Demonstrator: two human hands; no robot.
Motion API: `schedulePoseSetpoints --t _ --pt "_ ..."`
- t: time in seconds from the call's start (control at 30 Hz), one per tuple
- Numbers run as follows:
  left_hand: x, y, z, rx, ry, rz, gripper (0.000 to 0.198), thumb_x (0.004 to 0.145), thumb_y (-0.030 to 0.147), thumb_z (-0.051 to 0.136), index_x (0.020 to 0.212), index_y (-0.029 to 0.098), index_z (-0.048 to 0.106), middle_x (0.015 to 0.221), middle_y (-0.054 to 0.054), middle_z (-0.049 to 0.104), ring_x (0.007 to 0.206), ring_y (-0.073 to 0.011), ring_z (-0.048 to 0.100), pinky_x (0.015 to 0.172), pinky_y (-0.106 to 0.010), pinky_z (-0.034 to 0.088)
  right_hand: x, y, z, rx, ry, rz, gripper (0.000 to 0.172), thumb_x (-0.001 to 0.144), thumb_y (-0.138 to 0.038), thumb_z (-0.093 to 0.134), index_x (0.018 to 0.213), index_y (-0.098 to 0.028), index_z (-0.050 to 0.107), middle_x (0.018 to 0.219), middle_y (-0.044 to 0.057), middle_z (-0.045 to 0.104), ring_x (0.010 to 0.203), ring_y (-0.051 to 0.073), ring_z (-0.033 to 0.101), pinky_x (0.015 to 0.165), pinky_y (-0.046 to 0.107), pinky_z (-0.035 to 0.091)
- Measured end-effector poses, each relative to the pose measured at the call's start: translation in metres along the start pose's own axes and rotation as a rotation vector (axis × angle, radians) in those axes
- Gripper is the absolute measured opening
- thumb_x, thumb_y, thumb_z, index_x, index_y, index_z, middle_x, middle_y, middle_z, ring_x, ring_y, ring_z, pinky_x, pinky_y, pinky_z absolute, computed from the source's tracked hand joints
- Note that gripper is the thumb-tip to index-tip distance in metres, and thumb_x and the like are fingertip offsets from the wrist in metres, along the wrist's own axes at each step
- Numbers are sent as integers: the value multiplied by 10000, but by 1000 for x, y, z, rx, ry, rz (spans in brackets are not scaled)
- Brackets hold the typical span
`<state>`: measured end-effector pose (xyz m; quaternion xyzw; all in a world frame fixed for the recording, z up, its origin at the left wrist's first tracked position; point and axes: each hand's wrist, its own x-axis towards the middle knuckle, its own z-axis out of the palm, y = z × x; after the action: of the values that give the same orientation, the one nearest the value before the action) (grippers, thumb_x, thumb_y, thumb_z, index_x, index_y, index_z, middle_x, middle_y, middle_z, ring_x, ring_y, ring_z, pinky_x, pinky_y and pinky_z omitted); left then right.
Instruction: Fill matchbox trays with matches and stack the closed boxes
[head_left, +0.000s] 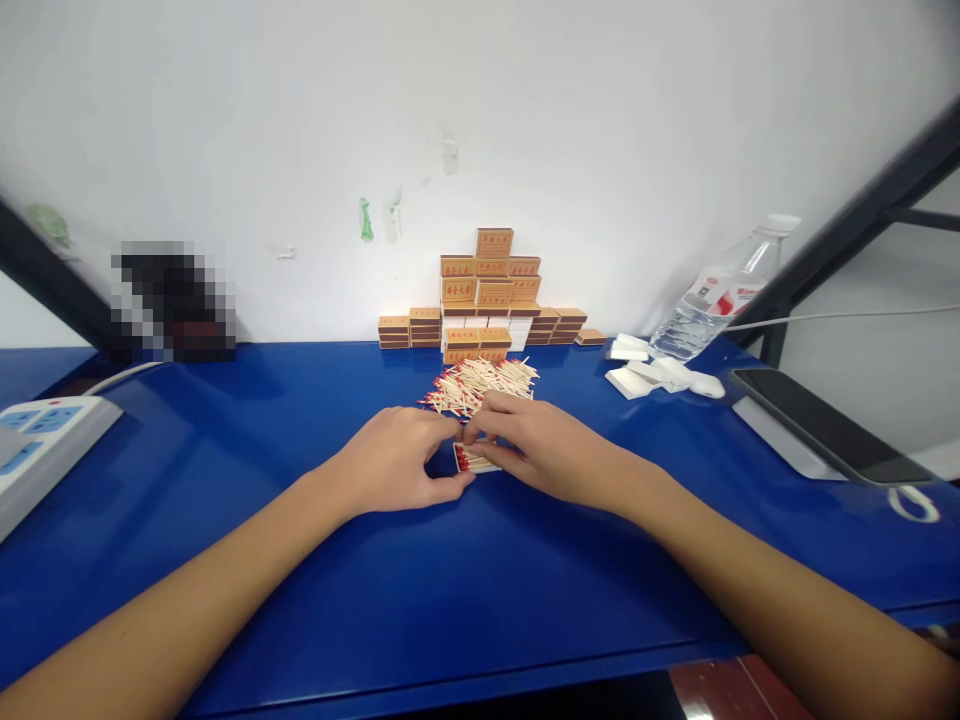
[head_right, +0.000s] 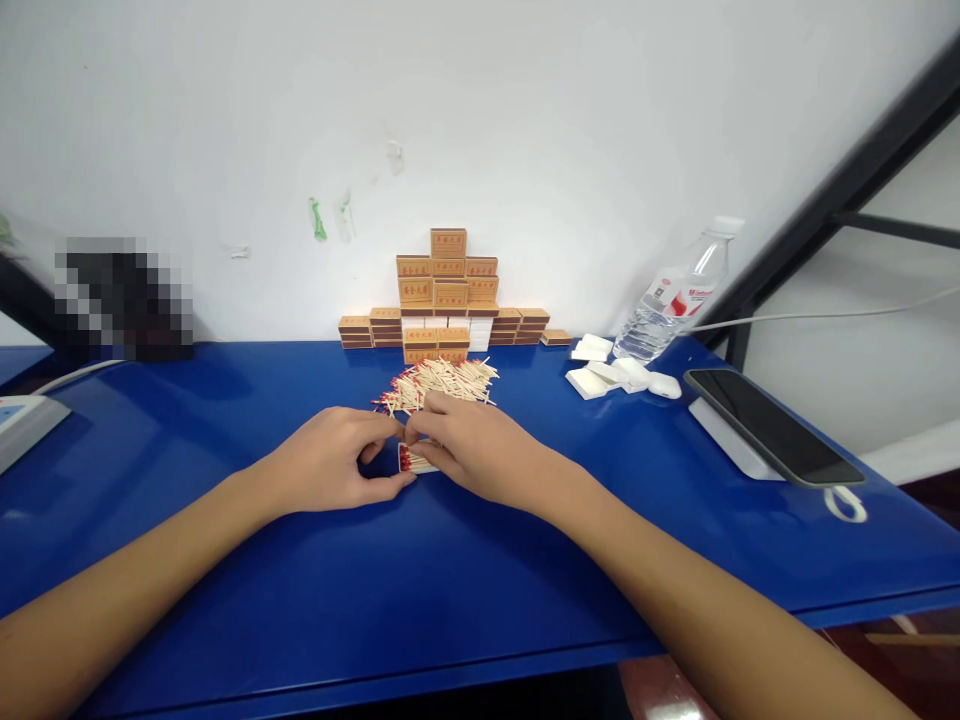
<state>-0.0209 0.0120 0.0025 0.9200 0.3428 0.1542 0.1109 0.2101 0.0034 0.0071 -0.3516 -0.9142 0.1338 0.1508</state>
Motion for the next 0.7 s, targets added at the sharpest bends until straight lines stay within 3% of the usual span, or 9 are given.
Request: schedulePoseSetpoints --t 0.17,0.4,0.7 --pt "0 -2 2 -11 18 6 259 886 406 661 755 194 589 626 37 560 528 -115 465 556 -277 295 2 0 6 10 8 2 121 1055 -195 551 983 -177 647 1019 62 626 868 173 608 750 301 460" --pt "0 -1 1 4 -11 -9 206 881 396 682 856 193 665 644 43 566 547 -120 473 565 -281 309 4 0 7 -103 -23 38 153 1081 -208 503 970 -171 602 1035 78 620 807 169 588 714 311 455" --pt "-1 -3 3 -2 10 -2 225 879 399 685 798 196 634 643 39 587 537 -118 488 554 -281 315 1 1 3 -41 4 31 108 1064 -218 547 996 -184 624 1047 63 620 834 169 589 722 309 431"
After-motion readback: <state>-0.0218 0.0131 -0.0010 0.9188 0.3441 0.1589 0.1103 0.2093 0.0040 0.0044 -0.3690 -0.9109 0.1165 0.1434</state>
